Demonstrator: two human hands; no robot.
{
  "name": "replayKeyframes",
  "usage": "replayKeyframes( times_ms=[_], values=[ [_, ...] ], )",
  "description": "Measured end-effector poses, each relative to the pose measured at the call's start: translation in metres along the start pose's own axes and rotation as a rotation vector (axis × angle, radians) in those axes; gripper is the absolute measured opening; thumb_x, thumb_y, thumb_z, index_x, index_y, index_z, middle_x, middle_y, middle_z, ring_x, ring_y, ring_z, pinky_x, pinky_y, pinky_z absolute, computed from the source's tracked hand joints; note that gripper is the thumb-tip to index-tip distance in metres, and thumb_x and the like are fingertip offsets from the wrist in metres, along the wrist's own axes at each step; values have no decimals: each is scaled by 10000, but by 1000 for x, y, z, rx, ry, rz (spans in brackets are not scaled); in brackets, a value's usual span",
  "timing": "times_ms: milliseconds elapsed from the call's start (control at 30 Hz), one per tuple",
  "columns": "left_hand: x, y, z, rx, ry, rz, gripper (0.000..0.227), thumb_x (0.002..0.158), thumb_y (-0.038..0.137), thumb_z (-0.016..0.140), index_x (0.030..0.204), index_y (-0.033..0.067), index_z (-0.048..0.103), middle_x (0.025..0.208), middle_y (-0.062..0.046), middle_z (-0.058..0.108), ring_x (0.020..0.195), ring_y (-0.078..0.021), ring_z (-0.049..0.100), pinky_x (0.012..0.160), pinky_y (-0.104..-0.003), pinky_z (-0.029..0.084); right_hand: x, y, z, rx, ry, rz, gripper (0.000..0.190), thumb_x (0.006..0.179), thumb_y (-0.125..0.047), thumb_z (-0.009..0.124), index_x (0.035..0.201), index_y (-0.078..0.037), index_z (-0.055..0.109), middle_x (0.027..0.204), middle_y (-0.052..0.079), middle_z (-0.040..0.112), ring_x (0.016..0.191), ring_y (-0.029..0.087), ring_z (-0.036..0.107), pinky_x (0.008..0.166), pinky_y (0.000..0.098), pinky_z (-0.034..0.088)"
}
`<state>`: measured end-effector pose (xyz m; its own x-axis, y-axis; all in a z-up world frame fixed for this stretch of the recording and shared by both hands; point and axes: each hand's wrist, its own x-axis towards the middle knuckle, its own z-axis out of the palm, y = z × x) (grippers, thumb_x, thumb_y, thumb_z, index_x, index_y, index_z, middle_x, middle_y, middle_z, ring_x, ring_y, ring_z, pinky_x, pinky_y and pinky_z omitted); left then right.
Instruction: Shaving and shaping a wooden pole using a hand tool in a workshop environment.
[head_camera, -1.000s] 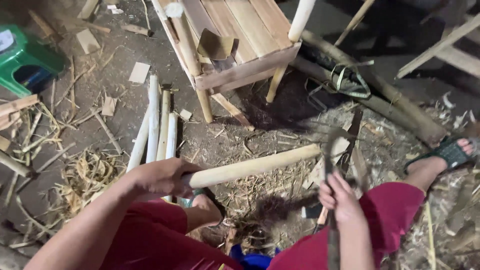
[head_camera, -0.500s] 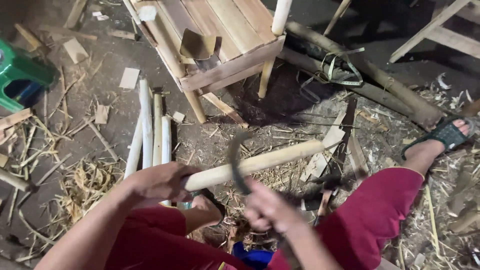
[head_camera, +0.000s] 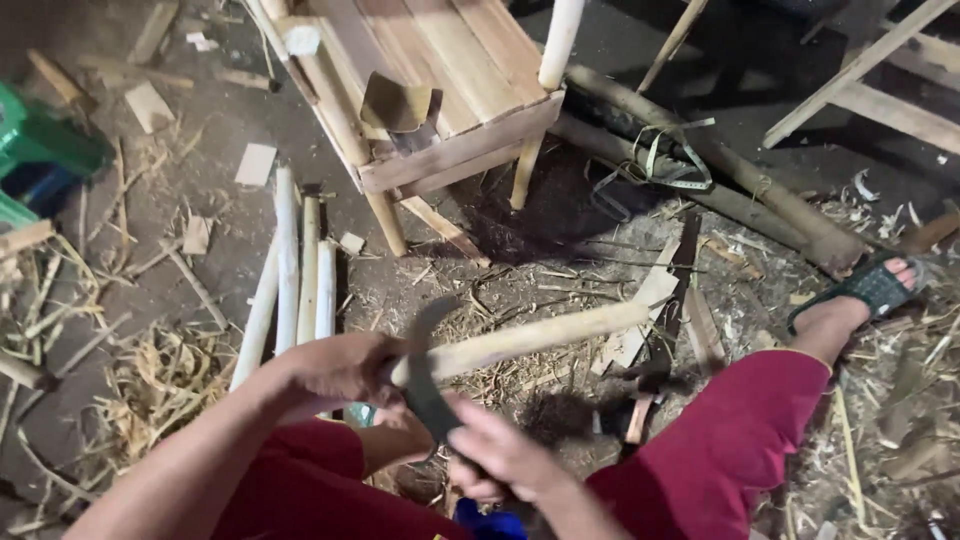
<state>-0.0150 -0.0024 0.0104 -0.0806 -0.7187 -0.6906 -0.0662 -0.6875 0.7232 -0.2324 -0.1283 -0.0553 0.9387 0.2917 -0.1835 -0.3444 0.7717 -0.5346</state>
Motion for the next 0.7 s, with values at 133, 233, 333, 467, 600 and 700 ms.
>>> replayKeyframes(
  times_ms=[133, 233, 333, 467, 600, 700],
  values=[
    [2, -15, -2, 245, 26, 25, 113, 784, 83, 644, 886, 83, 691, 710, -31, 680, 639, -138, 608, 550, -241, 463, 8, 2, -1, -16, -26, 75, 659, 962, -137, 473, 1520, -112, 123, 842, 42, 522, 440, 32, 411, 341, 122, 351],
    [4, -26, -6, 230, -11, 96, 296, 806, 93, 642, 1102, 108, 643, 782, -36, 707, 606, -122, 617, 473, -205, 463, -14, -14, -33, -37, 22, -10, 583, 973, -136, 448, 1490, -135, 178, 556, -44, 437, 386, 43, 344, 298, 136, 286],
    [9, -36, -8, 325, 9, 116, 368, 783, 117, 659, 1150, 106, 632, 812, -31, 724, 578, -109, 624, 435, -190, 477, -45, -26, -76, -73, 210, -131, 521, 952, -164, 471, 1416, -70, 254, 543, -31, 445, 370, 53, 340, 270, 160, 273],
    [6, -30, -5, 397, 66, -4, 289, 812, 112, 622, 1096, 134, 669, 737, 9, 674, 543, -96, 554, 446, -201, 433, -82, -23, -127, -28, 531, -227, 387, 930, -188, 473, 1278, -76, 346, 604, 5, 432, 384, 53, 333, 288, 186, 223],
    [8, -23, -2, 336, 48, 55, 487, 723, 64, 674, 1205, 110, 622, 800, -38, 714, 569, -120, 612, 449, -207, 473, -42, -11, -67, -113, 400, -259, 546, 933, -137, 491, 1409, -45, 239, 533, -12, 467, 360, 67, 365, 251, 171, 281],
    [11, -11, 4, 487, 103, 138, 336, 690, 100, 666, 1023, 120, 707, 744, -5, 744, 591, -128, 651, 504, -261, 504, -7, -3, -14, -13, 117, -36, 755, 882, -59, 574, 1498, -192, 159, 528, -53, 372, 406, 44, 333, 296, 128, 272]
  ],
)
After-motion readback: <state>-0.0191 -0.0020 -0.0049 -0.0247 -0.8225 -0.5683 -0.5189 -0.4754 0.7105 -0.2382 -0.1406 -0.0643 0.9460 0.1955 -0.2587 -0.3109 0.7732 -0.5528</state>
